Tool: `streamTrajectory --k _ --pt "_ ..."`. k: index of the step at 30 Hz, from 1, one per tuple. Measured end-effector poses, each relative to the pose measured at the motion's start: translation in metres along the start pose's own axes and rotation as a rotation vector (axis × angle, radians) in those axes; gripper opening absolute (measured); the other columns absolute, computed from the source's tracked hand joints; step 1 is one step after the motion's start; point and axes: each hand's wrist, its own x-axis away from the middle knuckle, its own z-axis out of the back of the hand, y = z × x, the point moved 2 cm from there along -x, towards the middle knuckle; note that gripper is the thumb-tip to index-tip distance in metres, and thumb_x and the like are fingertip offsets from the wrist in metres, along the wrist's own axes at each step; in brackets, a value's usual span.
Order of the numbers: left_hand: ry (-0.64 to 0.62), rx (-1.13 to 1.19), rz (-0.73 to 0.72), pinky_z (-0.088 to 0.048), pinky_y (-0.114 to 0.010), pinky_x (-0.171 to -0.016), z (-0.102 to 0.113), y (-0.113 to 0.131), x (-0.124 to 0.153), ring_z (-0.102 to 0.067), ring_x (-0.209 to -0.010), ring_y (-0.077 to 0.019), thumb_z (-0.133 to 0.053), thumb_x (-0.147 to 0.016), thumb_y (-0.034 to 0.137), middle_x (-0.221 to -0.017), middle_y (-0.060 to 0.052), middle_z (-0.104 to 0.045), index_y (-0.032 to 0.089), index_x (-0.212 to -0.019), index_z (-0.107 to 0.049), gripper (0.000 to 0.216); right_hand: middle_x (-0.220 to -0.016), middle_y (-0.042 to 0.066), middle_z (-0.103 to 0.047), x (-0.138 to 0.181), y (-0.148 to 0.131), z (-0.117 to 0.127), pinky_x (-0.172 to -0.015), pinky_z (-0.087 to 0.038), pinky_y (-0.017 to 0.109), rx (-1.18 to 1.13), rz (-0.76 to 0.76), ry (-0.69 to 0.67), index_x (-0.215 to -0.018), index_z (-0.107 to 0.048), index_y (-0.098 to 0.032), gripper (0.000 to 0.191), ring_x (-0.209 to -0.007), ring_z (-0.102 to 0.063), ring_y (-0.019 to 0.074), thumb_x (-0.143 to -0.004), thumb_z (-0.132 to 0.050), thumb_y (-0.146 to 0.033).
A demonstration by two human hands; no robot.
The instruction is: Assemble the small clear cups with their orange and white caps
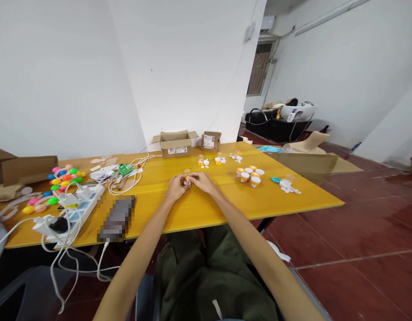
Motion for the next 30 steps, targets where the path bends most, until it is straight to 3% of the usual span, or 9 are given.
streamTrajectory --k 7,13,21,30 --pt "-0.002 0.000 0.016 -0.051 -0.039 -0.094 0.000 0.001 0.001 -0.067 -0.098 -0.0236 -0.077 -0.066 0.019 -0.091 -0.002 -0.076 0.024 -0.085 -0.069 0.021 -0.060 -0.002 -0.062 -0.006 0.012 0.006 -0.062 -0.044 0.024 -0.042 -0.075 0.007 -0.064 -0.063 -0.018 0.031 -0.063 -0.058 0.0149 -0.087 -0.052 -0.037" --pt "-0.012 -0.016 -0.005 -0.050 -0.039 -0.094 -0.001 0.000 0.001 -0.067 -0.098 -0.0231 -0.076 -0.067 0.020 -0.090 -0.001 -0.075 0.024 -0.088 -0.070 0.022 -0.066 -0.002 -0.066 -0.004 0.015 0.010 -0.064 -0.044 0.025 0.018 -0.076 0.059 -0.068 -0.066 -0.020 0.023 -0.068 -0.060 0.0163 -0.081 -0.057 -0.037" --pt "-0.028 -0.092 -0.048 -0.049 -0.040 -0.096 0.000 -0.001 0.002 -0.065 -0.103 -0.0257 -0.072 -0.070 0.019 -0.096 -0.003 -0.075 0.025 -0.093 -0.071 0.024 -0.058 -0.002 -0.060 -0.006 0.019 0.011 -0.060 -0.041 0.024 0.017 -0.062 0.039 -0.060 -0.061 -0.019 0.033 -0.062 -0.057 0.0150 -0.085 -0.054 -0.040" --pt "-0.019 -0.103 -0.039 -0.050 -0.041 -0.095 0.001 0.001 0.004 -0.065 -0.102 -0.0265 -0.068 -0.070 0.015 -0.094 -0.003 -0.075 0.025 -0.094 -0.071 0.025 -0.060 -0.001 -0.065 -0.007 0.022 0.012 -0.064 -0.046 0.025 -0.071 -0.145 0.046 -0.064 -0.064 -0.019 0.030 -0.065 -0.063 0.0164 -0.087 -0.056 -0.037"
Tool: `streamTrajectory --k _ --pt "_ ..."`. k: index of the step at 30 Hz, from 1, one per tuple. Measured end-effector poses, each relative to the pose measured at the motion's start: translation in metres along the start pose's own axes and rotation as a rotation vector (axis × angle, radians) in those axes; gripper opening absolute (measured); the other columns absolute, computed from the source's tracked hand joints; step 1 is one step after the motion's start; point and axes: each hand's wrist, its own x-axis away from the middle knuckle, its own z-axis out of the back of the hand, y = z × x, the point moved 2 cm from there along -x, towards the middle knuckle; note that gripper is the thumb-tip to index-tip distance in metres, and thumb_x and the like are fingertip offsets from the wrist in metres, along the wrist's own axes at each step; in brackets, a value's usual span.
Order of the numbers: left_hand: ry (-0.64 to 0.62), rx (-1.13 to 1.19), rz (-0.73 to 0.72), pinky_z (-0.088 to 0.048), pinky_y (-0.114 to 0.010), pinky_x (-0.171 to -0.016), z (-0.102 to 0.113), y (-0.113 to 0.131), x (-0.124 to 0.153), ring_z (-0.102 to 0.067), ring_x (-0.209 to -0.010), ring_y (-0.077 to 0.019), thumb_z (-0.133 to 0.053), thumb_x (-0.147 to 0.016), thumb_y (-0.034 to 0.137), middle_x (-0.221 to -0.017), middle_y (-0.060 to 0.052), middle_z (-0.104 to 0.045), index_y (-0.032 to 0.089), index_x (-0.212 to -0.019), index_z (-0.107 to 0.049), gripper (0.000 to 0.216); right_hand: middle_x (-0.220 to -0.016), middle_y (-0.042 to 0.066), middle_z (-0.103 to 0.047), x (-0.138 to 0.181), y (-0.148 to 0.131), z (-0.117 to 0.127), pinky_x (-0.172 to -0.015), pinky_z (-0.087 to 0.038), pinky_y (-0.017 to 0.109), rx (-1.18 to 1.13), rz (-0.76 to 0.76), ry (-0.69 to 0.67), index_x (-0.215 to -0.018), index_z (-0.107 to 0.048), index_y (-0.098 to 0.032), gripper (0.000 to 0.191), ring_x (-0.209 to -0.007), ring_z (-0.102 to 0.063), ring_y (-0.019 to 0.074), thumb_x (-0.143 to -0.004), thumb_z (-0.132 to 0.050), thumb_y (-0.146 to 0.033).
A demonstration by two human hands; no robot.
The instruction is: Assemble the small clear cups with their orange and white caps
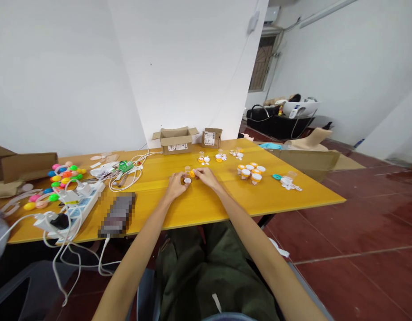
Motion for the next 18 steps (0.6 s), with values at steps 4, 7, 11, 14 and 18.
streamTrajectory --k 4,7,11,14,18 --pt "0.003 0.004 0.002 -0.050 -0.039 -0.095 0.001 0.001 0.000 -0.065 -0.101 -0.0255 -0.069 -0.071 0.016 -0.092 -0.003 -0.074 0.025 -0.093 -0.070 0.025 -0.062 0.000 -0.066 0.000 0.000 0.000 -0.067 -0.049 0.026 -0.052 -0.011 -0.026 -0.066 -0.065 -0.019 0.029 -0.067 -0.064 0.0170 -0.087 -0.056 -0.037" --pt "0.000 -0.006 0.015 -0.050 -0.040 -0.094 0.002 0.004 0.000 -0.065 -0.101 -0.0261 -0.069 -0.070 0.016 -0.091 -0.004 -0.074 0.025 -0.094 -0.070 0.025 -0.064 0.000 -0.066 0.001 -0.001 -0.001 -0.069 -0.050 0.026 -0.078 0.003 -0.047 -0.068 -0.066 -0.018 0.029 -0.069 -0.064 0.0171 -0.086 -0.057 -0.038" --pt "-0.020 -0.035 0.031 -0.049 -0.040 -0.096 0.004 0.010 0.002 -0.065 -0.101 -0.0254 -0.069 -0.071 0.016 -0.091 -0.003 -0.074 0.024 -0.097 -0.070 0.028 -0.066 0.000 -0.066 0.001 -0.002 -0.002 -0.070 -0.050 0.027 -0.110 0.034 -0.065 -0.071 -0.069 -0.018 0.027 -0.069 -0.063 0.0165 -0.083 -0.060 -0.040" --pt "-0.036 -0.064 0.061 -0.049 -0.039 -0.097 0.006 0.015 0.003 -0.065 -0.102 -0.0246 -0.068 -0.072 0.016 -0.093 -0.002 -0.074 0.024 -0.100 -0.070 0.029 -0.067 0.000 -0.067 0.000 -0.002 -0.002 -0.070 -0.050 0.028 -0.145 0.063 -0.096 -0.072 -0.070 -0.017 0.028 -0.070 -0.062 0.0170 -0.080 -0.062 -0.042" --pt "-0.046 -0.079 0.079 -0.049 -0.039 -0.096 0.007 0.017 0.003 -0.066 -0.102 -0.0244 -0.068 -0.072 0.016 -0.094 -0.003 -0.075 0.024 -0.100 -0.069 0.029 -0.071 0.001 -0.070 0.001 -0.002 -0.003 -0.072 -0.050 0.030 -0.164 0.088 -0.120 -0.075 -0.073 -0.017 0.026 -0.073 -0.064 0.0180 -0.079 -0.065 -0.041"
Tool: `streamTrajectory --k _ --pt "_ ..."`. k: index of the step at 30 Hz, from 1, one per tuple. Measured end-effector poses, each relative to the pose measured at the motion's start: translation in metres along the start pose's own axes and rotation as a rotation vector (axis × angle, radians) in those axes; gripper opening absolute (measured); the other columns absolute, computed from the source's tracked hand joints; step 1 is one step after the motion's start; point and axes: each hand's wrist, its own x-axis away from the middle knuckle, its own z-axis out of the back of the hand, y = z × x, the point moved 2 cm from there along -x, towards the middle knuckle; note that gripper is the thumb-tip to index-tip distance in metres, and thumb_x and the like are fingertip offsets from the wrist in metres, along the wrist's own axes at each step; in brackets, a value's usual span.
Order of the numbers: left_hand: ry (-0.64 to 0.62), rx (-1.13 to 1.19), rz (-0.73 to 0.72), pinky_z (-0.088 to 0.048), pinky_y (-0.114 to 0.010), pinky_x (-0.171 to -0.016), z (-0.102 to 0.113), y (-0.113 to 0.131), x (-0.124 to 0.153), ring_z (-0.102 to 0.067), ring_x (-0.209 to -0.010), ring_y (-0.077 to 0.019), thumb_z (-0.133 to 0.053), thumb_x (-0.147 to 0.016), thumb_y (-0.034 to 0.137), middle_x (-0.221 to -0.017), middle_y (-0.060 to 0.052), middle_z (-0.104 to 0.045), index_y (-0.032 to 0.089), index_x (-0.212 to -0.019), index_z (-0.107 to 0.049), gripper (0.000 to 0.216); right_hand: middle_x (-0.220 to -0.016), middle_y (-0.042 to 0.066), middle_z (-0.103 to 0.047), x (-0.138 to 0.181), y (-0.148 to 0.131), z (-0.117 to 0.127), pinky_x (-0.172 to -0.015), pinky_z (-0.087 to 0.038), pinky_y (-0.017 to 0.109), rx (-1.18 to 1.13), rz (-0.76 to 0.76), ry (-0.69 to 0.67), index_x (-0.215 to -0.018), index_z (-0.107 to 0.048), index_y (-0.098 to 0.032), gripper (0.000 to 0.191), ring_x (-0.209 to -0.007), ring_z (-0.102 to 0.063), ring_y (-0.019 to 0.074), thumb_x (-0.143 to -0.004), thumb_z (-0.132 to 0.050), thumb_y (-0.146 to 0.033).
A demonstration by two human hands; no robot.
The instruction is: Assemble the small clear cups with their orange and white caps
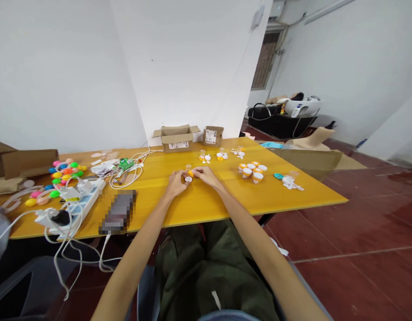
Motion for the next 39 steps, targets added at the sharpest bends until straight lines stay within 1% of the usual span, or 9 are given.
streamTrajectory --k 4,9,19,25,34,39 --pt "0.006 0.004 0.006 -0.049 -0.039 -0.094 -0.0005 -0.0013 -0.0003 -0.066 -0.101 -0.0246 -0.069 -0.072 0.017 -0.093 -0.003 -0.075 0.023 -0.101 -0.069 0.030 -0.081 0.003 -0.075 0.0006 0.0015 -0.0016 -0.079 -0.052 0.032 -0.013 -0.001 -0.007 -0.082 -0.077 -0.017 0.022 -0.081 -0.067 0.0201 -0.078 -0.068 -0.037" --pt "0.014 0.012 0.001 -0.049 -0.038 -0.093 -0.0016 -0.0031 -0.0004 -0.066 -0.100 -0.0241 -0.070 -0.072 0.019 -0.091 -0.003 -0.074 0.023 -0.102 -0.069 0.030 -0.090 0.005 -0.078 0.0006 0.0029 -0.0028 -0.085 -0.054 0.035 -0.013 0.016 -0.031 -0.087 -0.078 -0.018 0.021 -0.089 -0.070 0.0224 -0.078 -0.070 -0.035" --pt "0.013 0.023 0.014 -0.048 -0.041 -0.095 -0.0016 -0.0017 0.0005 -0.065 -0.103 -0.0257 -0.069 -0.072 0.018 -0.094 -0.005 -0.074 0.022 -0.101 -0.067 0.029 -0.094 0.006 -0.079 0.0005 0.0042 -0.0013 -0.090 -0.055 0.039 -0.010 0.019 -0.033 -0.087 -0.078 -0.018 0.018 -0.093 -0.072 0.0243 -0.080 -0.070 -0.032" --pt "0.010 0.035 -0.012 -0.048 -0.040 -0.095 -0.0027 -0.0032 0.0004 -0.066 -0.099 -0.0237 -0.069 -0.074 0.021 -0.093 -0.004 -0.074 0.023 -0.102 -0.067 0.028 -0.101 0.006 -0.079 -0.0008 0.0067 -0.0020 -0.095 -0.055 0.041 -0.016 0.020 -0.044 -0.092 -0.079 -0.020 0.018 -0.099 -0.072 0.0249 -0.080 -0.071 -0.031" --pt "0.026 0.054 -0.003 -0.049 -0.041 -0.095 -0.0019 -0.0016 0.0005 -0.066 -0.099 -0.0238 -0.070 -0.073 0.020 -0.090 -0.003 -0.074 0.024 -0.098 -0.067 0.026 -0.103 0.006 -0.079 -0.0001 0.0055 -0.0023 -0.097 -0.054 0.042 0.002 0.018 -0.057 -0.093 -0.079 -0.020 0.018 -0.101 -0.072 0.0252 -0.081 -0.070 -0.031" --pt "0.022 0.063 0.005 -0.049 -0.042 -0.096 -0.0006 0.0005 0.0010 -0.066 -0.100 -0.0244 -0.071 -0.072 0.019 -0.090 -0.002 -0.074 0.024 -0.098 -0.067 0.026 -0.101 0.005 -0.079 0.0004 0.0029 -0.0026 -0.096 -0.053 0.041 0.030 0.037 -0.054 -0.092 -0.079 -0.020 0.021 -0.100 -0.071 0.0250 -0.082 -0.068 -0.035"
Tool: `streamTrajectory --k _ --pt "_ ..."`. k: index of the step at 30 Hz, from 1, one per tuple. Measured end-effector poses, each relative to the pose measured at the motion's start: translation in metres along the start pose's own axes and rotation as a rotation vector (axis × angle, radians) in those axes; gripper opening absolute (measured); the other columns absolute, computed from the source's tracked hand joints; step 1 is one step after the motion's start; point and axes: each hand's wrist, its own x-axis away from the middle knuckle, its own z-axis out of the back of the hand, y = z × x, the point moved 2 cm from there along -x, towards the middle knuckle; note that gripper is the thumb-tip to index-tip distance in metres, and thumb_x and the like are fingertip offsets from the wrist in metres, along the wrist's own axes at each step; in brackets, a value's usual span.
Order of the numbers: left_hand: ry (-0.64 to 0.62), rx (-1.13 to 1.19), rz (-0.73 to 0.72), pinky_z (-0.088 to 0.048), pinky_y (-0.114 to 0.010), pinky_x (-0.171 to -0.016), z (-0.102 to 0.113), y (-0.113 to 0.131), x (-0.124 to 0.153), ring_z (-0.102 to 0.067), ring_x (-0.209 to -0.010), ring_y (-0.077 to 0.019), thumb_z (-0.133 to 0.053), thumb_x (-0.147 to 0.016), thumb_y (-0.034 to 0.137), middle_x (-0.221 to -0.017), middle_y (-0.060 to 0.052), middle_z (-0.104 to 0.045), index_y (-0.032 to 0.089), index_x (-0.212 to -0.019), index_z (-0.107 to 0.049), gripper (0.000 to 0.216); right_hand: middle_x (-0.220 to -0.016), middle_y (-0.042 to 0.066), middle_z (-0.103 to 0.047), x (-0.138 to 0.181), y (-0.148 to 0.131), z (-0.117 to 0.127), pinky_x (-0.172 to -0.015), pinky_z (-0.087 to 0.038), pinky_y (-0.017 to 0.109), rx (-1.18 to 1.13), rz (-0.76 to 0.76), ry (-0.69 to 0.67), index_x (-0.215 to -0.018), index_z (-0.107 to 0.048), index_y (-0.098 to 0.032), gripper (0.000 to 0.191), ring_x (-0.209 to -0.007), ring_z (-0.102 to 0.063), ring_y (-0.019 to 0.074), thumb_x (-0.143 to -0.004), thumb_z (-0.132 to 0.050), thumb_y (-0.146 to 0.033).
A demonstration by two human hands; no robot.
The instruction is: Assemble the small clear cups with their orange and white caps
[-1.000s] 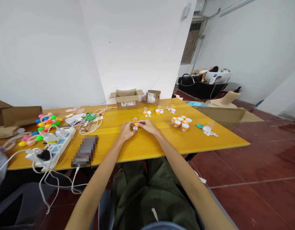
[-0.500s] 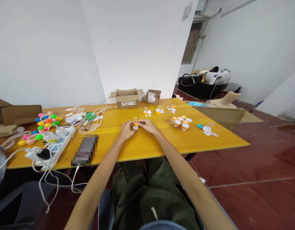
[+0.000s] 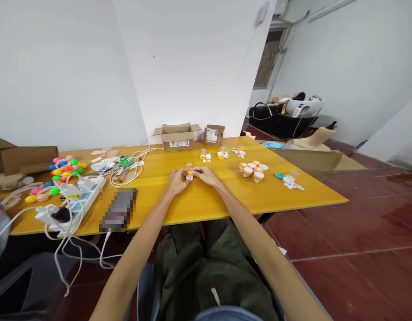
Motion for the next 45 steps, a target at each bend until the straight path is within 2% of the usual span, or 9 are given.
streamTrajectory --k 8,19,34,45 --pt "0.010 0.020 0.007 -0.049 -0.041 -0.095 0.0008 0.0015 0.0000 -0.067 -0.099 -0.0252 -0.074 -0.071 0.021 -0.088 -0.003 -0.074 0.024 -0.096 -0.069 0.026 -0.084 0.002 -0.076 0.0010 0.0024 0.0018 -0.080 -0.052 0.033 0.062 -0.009 0.002 -0.084 -0.076 -0.018 0.028 -0.084 -0.068 0.0224 -0.085 -0.062 -0.041" --pt "0.001 0.020 -0.012 -0.050 -0.041 -0.096 -0.0017 -0.0011 -0.0018 -0.067 -0.099 -0.0238 -0.073 -0.072 0.020 -0.090 -0.004 -0.075 0.022 -0.098 -0.069 0.026 -0.076 0.001 -0.071 0.0020 -0.0007 0.0004 -0.075 -0.048 0.029 0.080 -0.001 0.003 -0.079 -0.074 -0.018 0.032 -0.078 -0.063 0.0200 -0.085 -0.060 -0.045" --pt "-0.019 0.013 -0.033 -0.049 -0.040 -0.098 -0.0026 -0.0028 -0.0020 -0.066 -0.103 -0.0239 -0.072 -0.075 0.024 -0.092 -0.003 -0.075 0.024 -0.101 -0.069 0.027 -0.089 0.003 -0.077 0.0027 -0.0038 -0.0013 -0.084 -0.052 0.034 0.056 0.019 0.012 -0.085 -0.078 -0.019 0.030 -0.089 -0.069 0.0238 -0.085 -0.063 -0.044" --pt "-0.001 0.024 -0.039 -0.049 -0.040 -0.097 -0.0024 -0.0038 -0.0023 -0.066 -0.101 -0.0237 -0.074 -0.073 0.023 -0.091 -0.004 -0.076 0.023 -0.098 -0.069 0.026 -0.088 0.003 -0.077 0.0020 -0.0006 -0.0013 -0.084 -0.052 0.034 0.065 0.008 0.006 -0.086 -0.078 -0.019 0.028 -0.089 -0.068 0.0235 -0.086 -0.062 -0.041"
